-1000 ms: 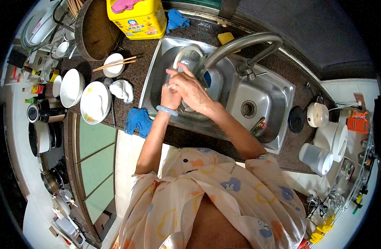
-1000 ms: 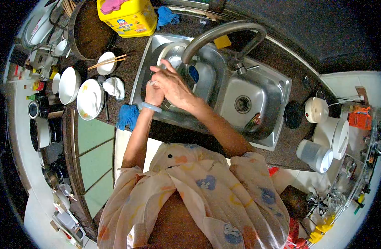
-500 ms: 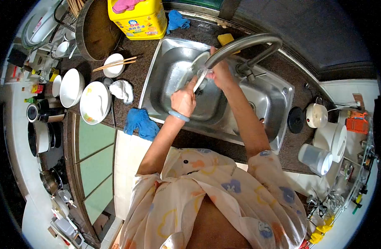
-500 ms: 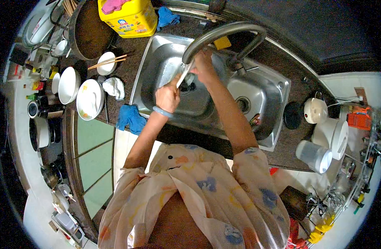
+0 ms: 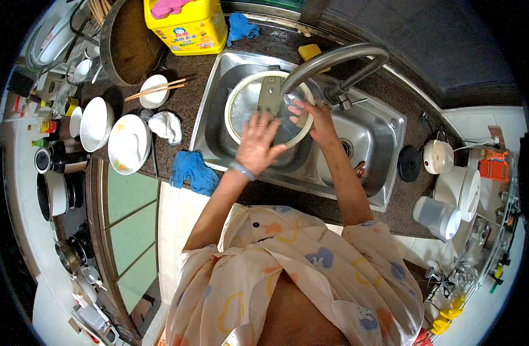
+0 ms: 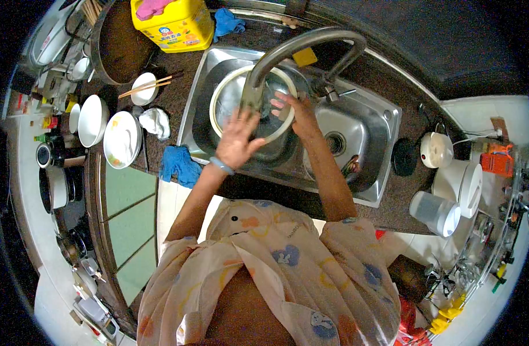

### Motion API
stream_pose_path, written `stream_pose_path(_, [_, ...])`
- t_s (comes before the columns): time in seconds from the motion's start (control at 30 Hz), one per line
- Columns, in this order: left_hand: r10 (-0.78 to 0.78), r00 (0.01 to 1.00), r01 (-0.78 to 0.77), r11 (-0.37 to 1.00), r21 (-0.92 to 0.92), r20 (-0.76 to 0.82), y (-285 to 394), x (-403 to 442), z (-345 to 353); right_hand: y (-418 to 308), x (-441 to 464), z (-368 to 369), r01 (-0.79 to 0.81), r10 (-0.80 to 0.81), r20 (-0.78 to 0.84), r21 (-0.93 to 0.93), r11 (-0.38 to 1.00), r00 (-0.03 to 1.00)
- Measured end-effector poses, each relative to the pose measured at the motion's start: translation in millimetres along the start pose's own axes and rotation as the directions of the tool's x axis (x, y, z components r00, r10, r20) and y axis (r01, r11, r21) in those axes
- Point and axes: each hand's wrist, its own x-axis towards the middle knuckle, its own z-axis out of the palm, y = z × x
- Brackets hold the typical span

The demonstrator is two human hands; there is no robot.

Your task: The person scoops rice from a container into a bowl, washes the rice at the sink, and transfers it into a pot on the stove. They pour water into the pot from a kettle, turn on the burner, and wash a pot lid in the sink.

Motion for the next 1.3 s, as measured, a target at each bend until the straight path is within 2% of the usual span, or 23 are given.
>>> stream_pose_path(0.03, [-0.089,0.989,0.073,0.989,-0.129,-0.118,-12.6,-6.6,0.3,-0.4,-0.9,-3.4,0.02,-0.02,0.027,-0.008,1.0,0.999])
stream_pose_path(0.07, [-0.114,0.965,0.103,0.993,-0.058,-0.238,-27.1,-13.6,-0.8,-1.6,-1.5,-7.2,0.022,-0.022,0.018,-0.002,1.0,1.0])
stream_pose_path(0.13, [-0.386,0.861,0.259,0.893,-0.368,-0.331,-63.6,-25.7,13.4,-9.7,-2.5,-7.2,0.002,-0.001,0.02,-0.014,1.0,1.0])
stream_pose_path(0.17, [-0.598,0.777,0.365,0.684,-0.631,-0.198,-72.6,-28.9,20.0,-9.6,0.4,-11.2,0.004,-0.004,0.014,-0.01,1.0,1.0])
stream_pose_path(0.2, [-0.746,0.666,0.429,0.388,-0.816,-0.005,-79.4,-31.6,22.9,-7.9,5.7,-16.8,0.002,-0.001,0.054,-0.022,1.0,0.999])
stream_pose_path(0.23, [-0.723,0.623,0.517,0.093,-0.851,0.3,-84.7,-30.4,8.2,-8.0,9.5,-17.6,0.0,0.004,0.097,-0.035,0.999,0.995])
stream_pose_path(0.27, [-0.588,0.659,0.51,-0.111,-0.853,0.47,-100.7,-31.9,10.0,-7.8,13.2,-18.1,-0.002,0.005,0.097,-0.033,0.999,0.995])
stream_pose_path(0.33, [-0.376,0.764,0.41,-0.346,-0.844,0.525,-94.6,-28.4,-4.1,-13.5,13.5,-8.5,-0.068,0.076,0.145,-0.065,0.996,0.986])
stream_pose_path(0.43, [-0.255,0.842,0.284,-0.542,-0.791,0.476,-82.9,-27.3,-7.1,-22.0,11.2,8.5,-0.078,0.117,0.181,-0.21,0.975,0.977])
stream_pose_path(0.57, [-0.279,0.876,0.179,-0.572,-0.801,0.394,-75.5,-37.3,4.1,-20.8,21.2,19.8,-0.039,0.073,0.079,-0.372,0.927,0.994])
stream_pose_path(0.63, [-0.298,0.874,0.159,-0.569,-0.807,0.383,-71.4,-36.6,5.0,-17.5,27.2,27.6,0.023,-0.16,-0.097,-0.785,0.619,0.982])
stream_pose_path(0.67, [-0.317,0.874,0.137,-0.567,-0.812,0.369,-69.3,-36.2,5.4,-16.0,29.8,31.3,0.023,-0.159,-0.097,-0.785,0.618,0.983])
stream_pose_path(0.73, [-0.339,0.867,0.125,-0.561,-0.819,0.364,-66.4,-34.0,4.4,-12.4,34.7,40.6,0.245,-0.534,0.195,-0.969,0.024,0.823])
stream_pose_path(0.77, [-0.343,0.867,0.143,-0.523,-0.84,0.361,-65.3,-33.3,3.4,-6.1,35.8,47.1,0.246,-0.532,0.196,-0.969,0.024,0.824])
stream_pose_path(0.83, [-0.345,0.867,0.162,-0.486,-0.859,0.359,-62.5,-31.9,2.7,7.7,30.0,66.2,0.463,-0.573,0.469,-0.87,-0.17,0.672])
stream_pose_path(0.87, [-0.348,0.87,0.153,-0.483,-0.862,0.349,-61.4,-30.6,2.6,14.0,23.7,71.9,0.462,-0.573,0.469,-0.87,-0.171,0.672])
stream_pose_path(0.93, [-0.353,0.873,0.141,-0.477,-0.867,0.336,-60.5,-27.5,-0.1,26.4,6.8,80.7,0.444,-0.544,0.585,-0.811,-0.382,0.601])
stream_pose_path(0.97, [-0.367,0.869,0.137,-0.464,-0.875,0.331,-60.2,-26.3,-1.9,27.0,0.1,82.9,0.515,-0.554,0.588,-0.802,-0.303,0.59])
stream_pose_path(1.0, [-0.383,0.862,0.138,-0.453,-0.881,0.332,-59.1,-28.6,-2.5,32.5,-5.6,80.6,0.521,-0.547,0.591,-0.799,-0.299,0.592])
stream_pose_path(1.07, [-0.408,0.848,0.138,-0.448,-0.884,0.339,-59.6,-30.0,-1.1,49.9,-16.2,70.5,0.643,-0.524,0.577,-0.763,-0.071,0.626])
stream_pose_path(1.1, [-0.427,0.838,0.135,-0.44,-0.888,0.339,-60.8,-28.0,0.0,60.9,-24.9,70.9,0.684,-0.557,0.578,-0.729,-0.025,0.596])
stream_pose_path(1.23, [-0.481,0.821,0.094,-0.418,-0.903,0.308,-61.3,-25.8,9.6,69.5,-52.0,88.7,0.732,-0.437,0.649,-0.68,0.032,0.622])
stream_pose_path(1.3, [-0.574,0.745,0.094,-0.413,-0.906,0.339,-50.9,-21.8,4.8,68.2,-44.2,100.3,0.765,-0.414,0.702,-0.643,-0.019,0.58])
